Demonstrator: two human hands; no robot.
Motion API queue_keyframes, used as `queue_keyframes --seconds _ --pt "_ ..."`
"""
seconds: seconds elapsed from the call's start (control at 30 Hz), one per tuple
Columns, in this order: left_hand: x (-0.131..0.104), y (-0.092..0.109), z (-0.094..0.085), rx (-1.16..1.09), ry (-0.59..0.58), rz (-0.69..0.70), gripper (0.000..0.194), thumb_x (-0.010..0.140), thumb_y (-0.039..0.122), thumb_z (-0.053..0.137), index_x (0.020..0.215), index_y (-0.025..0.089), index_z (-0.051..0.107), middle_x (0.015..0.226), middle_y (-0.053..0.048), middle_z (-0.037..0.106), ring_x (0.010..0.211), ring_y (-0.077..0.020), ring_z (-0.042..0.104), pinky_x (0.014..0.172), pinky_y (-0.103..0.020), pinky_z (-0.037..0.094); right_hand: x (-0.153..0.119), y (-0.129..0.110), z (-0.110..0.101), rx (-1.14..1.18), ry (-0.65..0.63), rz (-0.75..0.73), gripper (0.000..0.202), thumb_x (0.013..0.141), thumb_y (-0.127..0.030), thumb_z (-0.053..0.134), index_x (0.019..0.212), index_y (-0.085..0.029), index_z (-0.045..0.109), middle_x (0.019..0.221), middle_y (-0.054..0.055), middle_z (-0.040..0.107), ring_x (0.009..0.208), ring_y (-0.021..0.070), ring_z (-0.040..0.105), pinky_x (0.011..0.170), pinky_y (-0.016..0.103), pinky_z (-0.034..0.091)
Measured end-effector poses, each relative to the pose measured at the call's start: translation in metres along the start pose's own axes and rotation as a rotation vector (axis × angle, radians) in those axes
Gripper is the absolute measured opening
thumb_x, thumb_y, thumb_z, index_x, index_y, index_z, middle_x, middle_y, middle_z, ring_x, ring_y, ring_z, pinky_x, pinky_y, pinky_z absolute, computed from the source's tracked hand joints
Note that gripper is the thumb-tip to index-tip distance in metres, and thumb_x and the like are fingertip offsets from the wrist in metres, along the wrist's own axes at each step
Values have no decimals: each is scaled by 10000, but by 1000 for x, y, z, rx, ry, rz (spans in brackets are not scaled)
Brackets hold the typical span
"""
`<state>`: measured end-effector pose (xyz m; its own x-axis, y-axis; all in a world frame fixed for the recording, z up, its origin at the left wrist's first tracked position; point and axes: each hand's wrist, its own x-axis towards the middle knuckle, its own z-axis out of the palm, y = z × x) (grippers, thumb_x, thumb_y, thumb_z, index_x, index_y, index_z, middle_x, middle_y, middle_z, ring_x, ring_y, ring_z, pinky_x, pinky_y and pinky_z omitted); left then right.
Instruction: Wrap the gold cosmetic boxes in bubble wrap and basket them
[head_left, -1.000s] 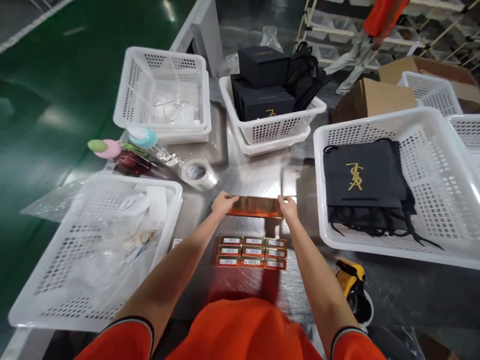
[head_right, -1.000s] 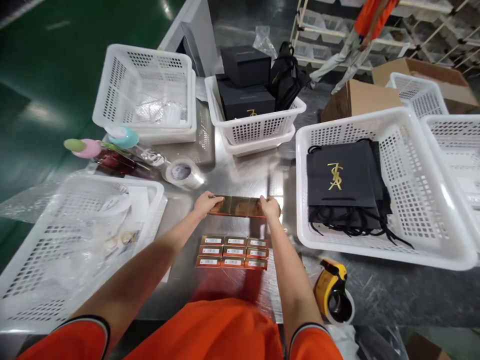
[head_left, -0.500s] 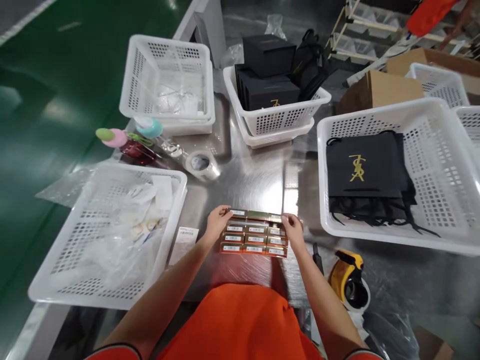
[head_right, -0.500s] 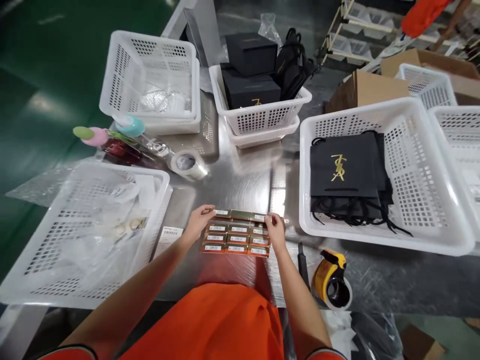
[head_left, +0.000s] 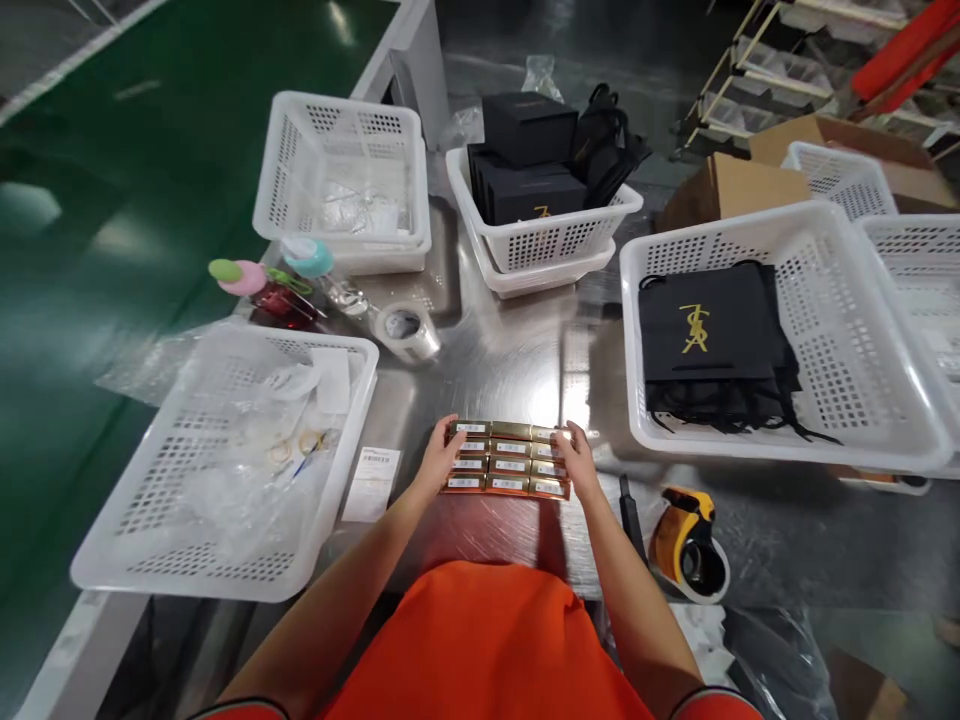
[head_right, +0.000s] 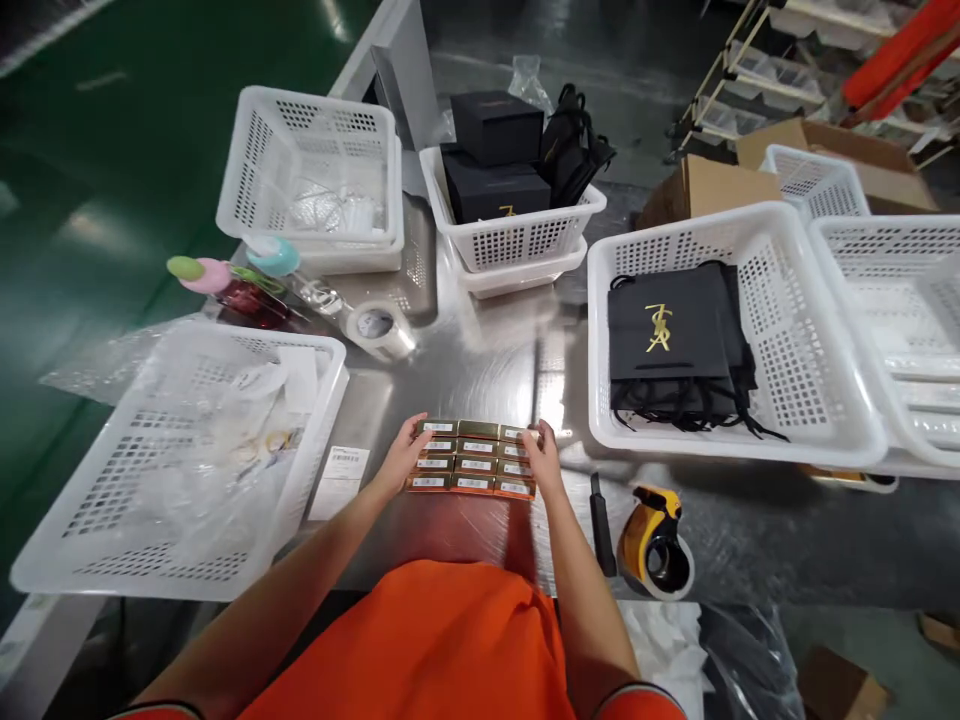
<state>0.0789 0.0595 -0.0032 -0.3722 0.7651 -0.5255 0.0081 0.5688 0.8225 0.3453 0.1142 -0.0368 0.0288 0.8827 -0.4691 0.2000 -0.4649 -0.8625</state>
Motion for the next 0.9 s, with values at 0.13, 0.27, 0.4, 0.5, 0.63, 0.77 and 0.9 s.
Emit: queue_keyframes --seconds 0.13,0.27,0.4,0.5,0.63,0.77,0.9 --pt "-2 5 -15 422 -25 177 802 784 540 631 1434 141 383 1471 -222 433 1360 -340 449 1119 -510 363 -15 -7 -15 -333 -55 -193 931 751 -726 590 1483 -196 371 1510 196 411 1387 351 413 1094 543 397" --pt "-13 22 -20 1017 -258 578 1224 592 615 788 1557 144 201 1648 -240 106 1511 -432 95 1192 -623 108 -30 -29 -22 -948 -313 -624 1206 619 -785 702 1554 -155 272 1636 239 126 1502 457 71 1165 673 114" --pt "-23 37 -4 1415 -415 739 1324 541 611 810 1575 112 151 1641 -270 79 1512 -454 5 1131 -706 -93 -30 -49 -11 -1334 -495 -816 1377 509 -776 777 1586 -162 178 1637 270 50 1492 498 -19 1129 715 -39" --pt "-24 39 5 1475 -431 735 1269 587 586 773 1574 94 146 1626 -294 125 1502 -457 100 1129 -704 -91 -28 -54 -1 -1404 -540 -806 1378 526 -720 797 1591 -156 130 1630 279 90 1495 475 53 1140 690 -34" --pt "-23 36 4 1418 -467 773 1229 590 557 755 1562 68 185 1593 -302 245 1466 -477 196 1129 -706 -88 -31 -53 4 -1368 -562 -749 1232 618 -589 774 1587 -151 151 1607 281 193 1467 449 195 1154 664 22" --pt "-22 34 2 1336 -461 835 1155 607 514 736 1541 50 241 1548 -311 330 1426 -487 268 1140 -694 -82 -34 -48 5 -1354 -545 -772 1180 641 -552 748 1580 -123 176 1614 287 158 1473 473 152 1149 673 -21" --pt "-20 32 2 1308 -460 845 1134 623 523 727 1536 47 251 1544 -312 330 1420 -477 283 1156 -664 -61 -32 -43 6 -1350 -547 -792 1241 600 -618 779 1582 -149 183 1632 268 104 1471 491 138 1137 696 -33"
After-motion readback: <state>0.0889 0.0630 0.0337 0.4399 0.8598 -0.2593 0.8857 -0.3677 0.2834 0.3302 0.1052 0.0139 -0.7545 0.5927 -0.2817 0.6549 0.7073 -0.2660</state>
